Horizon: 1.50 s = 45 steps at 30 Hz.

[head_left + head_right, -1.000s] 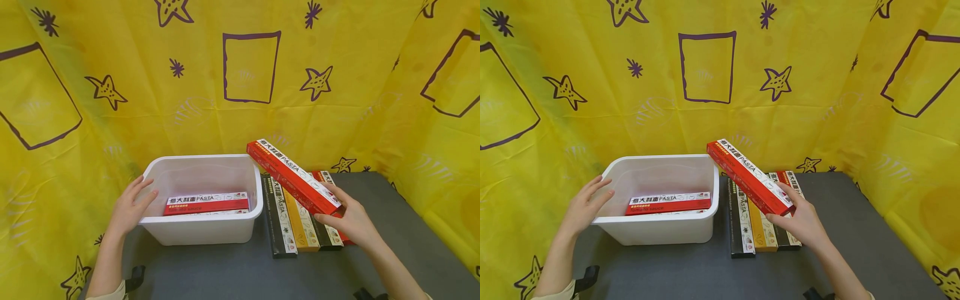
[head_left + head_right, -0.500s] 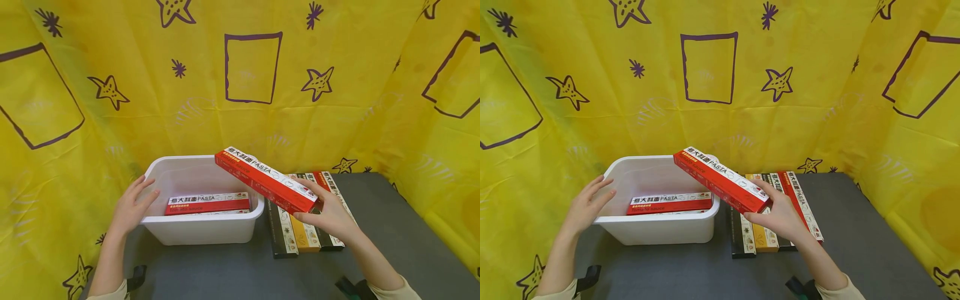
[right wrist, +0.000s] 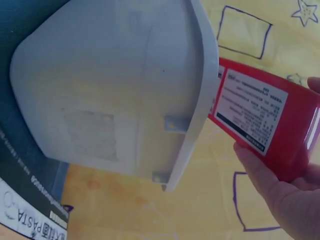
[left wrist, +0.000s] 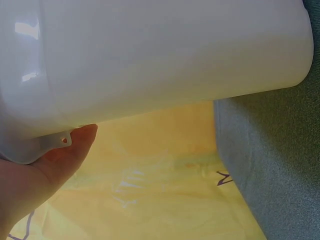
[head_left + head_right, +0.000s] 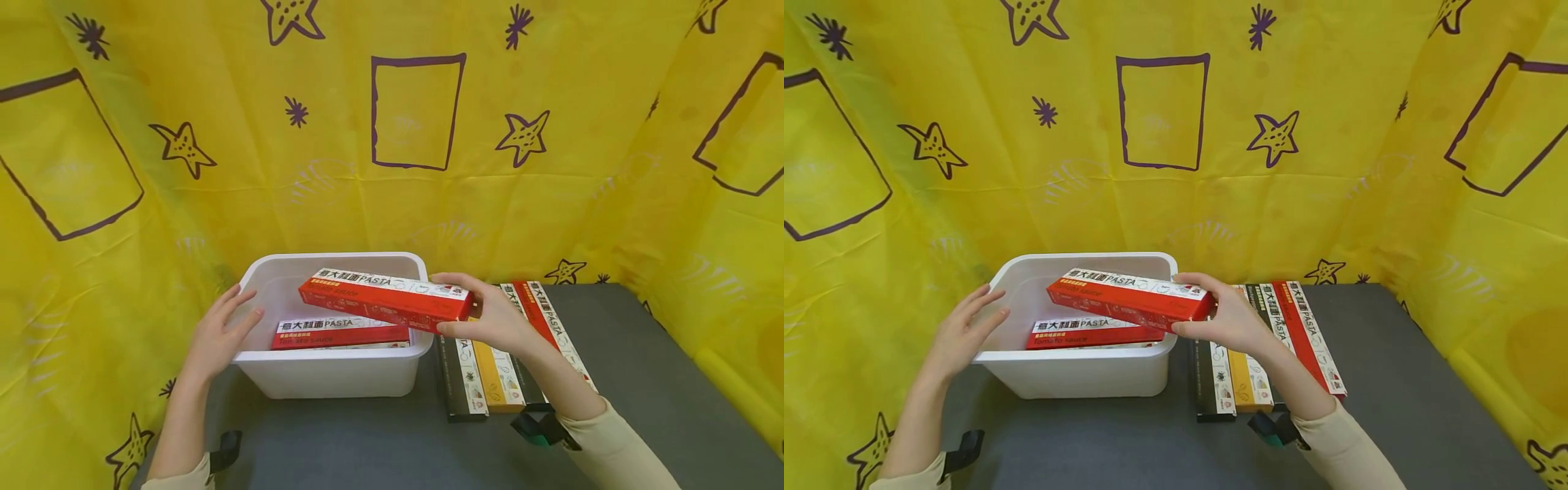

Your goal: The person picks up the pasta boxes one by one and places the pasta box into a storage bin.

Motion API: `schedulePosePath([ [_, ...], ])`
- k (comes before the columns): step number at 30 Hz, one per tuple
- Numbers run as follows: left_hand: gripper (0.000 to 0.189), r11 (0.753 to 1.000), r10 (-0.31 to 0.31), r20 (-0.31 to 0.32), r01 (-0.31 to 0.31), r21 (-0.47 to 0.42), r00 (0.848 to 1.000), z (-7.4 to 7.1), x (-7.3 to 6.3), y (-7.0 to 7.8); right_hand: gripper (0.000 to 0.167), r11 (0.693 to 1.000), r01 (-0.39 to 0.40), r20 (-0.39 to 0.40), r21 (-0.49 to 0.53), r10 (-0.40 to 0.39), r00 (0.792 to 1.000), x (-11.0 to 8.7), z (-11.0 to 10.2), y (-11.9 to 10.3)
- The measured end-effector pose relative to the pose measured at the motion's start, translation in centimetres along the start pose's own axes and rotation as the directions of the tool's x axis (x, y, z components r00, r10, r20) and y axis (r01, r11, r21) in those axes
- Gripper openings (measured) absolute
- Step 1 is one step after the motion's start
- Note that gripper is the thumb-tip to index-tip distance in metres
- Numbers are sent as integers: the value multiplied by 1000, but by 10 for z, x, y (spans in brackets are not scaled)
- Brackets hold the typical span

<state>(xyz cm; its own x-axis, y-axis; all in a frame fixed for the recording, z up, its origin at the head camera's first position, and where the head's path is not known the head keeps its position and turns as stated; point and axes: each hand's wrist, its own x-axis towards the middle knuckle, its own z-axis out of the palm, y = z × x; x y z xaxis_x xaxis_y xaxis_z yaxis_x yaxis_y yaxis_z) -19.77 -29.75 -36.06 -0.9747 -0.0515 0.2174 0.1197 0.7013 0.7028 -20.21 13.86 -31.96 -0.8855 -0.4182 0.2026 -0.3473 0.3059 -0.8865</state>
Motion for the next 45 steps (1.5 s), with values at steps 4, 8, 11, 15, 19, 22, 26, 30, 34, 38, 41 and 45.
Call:
schedulePosePath([
  [4, 62, 1000, 0, 6, 0, -5, 1000, 2, 2, 0, 65, 999, -6, 61, 34, 4, 998, 16, 3, -1],
  [8, 60, 1000, 12, 2, -12, -9, 1000, 4, 3, -1, 62, 999, 0, 121, 51, -6, 993, 30, 9, 1],
  [11, 60, 1000, 22, 3, -22, -13, 1000, 5, 4, -1, 60, 998, 21, 160, 56, -30, 987, 38, 15, 2],
  [15, 60, 999, 27, 5, -26, -19, 1000, 7, 4, -1, 58, 996, 61, 216, 61, -73, 974, 49, 26, 2],
  [19, 59, 999, 35, 2, -35, -23, 999, 10, 5, 0, 61, 994, 105, 289, 13, -105, 951, 59, 36, 4],
  [22, 59, 999, 38, 1, -38, -24, 999, 12, 5, 1, 62, 986, 163, 329, -22, -147, 933, 66, 42, 7],
  [26, 58, 999, 40, 2, -40, -24, 999, 13, 6, 1, 60, 953, 277, 271, -121, -237, 933, 71, 48, 8],
  [30, 58, 999, 45, 2, -45, -28, 999, 14, 7, 1, 57, 930, 299, 175, -216, -264, 948, 64, 47, 9],
  [34, 58, 998, 52, 2, -52, -36, 999, 13, 7, 1, 52, 937, 269, 103, -223, -251, 962, 48, 40, 13],
  [38, 58, 998, 52, -5, -52, -43, 999, 10, 5, -2, 55, 948, 236, 35, -212, -233, 972, 29, 28, 21],
  [41, 58, 998, 41, -9, -42, -39, 999, 7, 4, -3, 57, 960, 192, -13, -203, -199, 980, 14, 17, 28],
  [45, 58, 999, 34, -13, -34, -22, 999, 3, 3, -4, 58, 973, 125, -53, -193, -138, 989, -4, 3, 40],
])
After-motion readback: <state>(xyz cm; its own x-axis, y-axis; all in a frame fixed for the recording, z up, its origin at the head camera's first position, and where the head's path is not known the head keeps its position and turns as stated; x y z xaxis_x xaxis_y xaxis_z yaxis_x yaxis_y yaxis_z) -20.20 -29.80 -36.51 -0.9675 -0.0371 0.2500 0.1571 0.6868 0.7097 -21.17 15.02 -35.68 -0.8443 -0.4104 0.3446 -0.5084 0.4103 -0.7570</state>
